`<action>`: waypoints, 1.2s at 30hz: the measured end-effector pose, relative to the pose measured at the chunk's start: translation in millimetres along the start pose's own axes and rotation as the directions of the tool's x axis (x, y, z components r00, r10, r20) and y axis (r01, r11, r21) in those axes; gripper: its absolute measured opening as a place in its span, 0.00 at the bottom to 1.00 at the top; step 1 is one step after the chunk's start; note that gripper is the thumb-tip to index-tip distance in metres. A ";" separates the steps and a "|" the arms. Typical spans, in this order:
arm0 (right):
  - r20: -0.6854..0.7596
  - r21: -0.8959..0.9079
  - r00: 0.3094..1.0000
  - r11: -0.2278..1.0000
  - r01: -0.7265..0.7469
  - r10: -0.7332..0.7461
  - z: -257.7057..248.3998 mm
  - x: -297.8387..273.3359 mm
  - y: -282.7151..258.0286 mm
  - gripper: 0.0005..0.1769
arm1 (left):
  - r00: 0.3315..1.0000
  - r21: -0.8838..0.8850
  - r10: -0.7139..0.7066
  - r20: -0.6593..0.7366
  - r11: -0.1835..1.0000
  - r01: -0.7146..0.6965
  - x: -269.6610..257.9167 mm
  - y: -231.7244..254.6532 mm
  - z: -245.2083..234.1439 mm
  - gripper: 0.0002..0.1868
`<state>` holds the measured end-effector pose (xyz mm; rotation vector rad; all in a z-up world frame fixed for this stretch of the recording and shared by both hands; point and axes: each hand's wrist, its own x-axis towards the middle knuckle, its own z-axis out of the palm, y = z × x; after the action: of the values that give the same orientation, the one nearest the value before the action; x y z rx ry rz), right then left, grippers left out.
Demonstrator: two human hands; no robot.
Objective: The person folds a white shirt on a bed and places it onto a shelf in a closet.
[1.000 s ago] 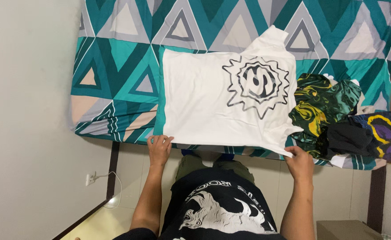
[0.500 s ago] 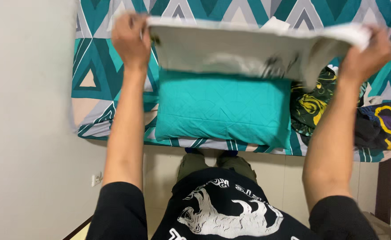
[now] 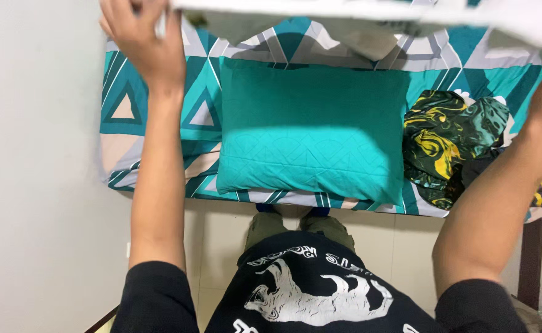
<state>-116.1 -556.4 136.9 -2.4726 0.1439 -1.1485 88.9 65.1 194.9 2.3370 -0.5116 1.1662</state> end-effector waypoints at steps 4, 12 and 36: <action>0.211 -0.041 0.975 0.997 -0.068 0.075 -5.5 -76.0 -7.3 0.13 | 0.994 -0.040 -0.039 0.103 0.998 0.044 -93.2 -7.8 -3.2 0.10; 0.574 0.117 0.712 0.819 -0.561 0.405 29.8 -229.6 -39.9 0.11 | 0.863 -0.156 -0.112 0.493 0.964 0.215 -256.5 -21.0 -12.5 0.17; 0.305 -0.217 0.800 0.856 -0.469 0.516 111.7 -266.5 3.3 0.29 | 0.645 -0.186 -0.518 0.561 0.680 0.709 -398.2 -34.0 40.8 0.14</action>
<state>-206.6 -454.5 -117.8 -2.4829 0.7340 -0.4742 -93.6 116.1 -159.3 2.1292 -0.0269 0.1295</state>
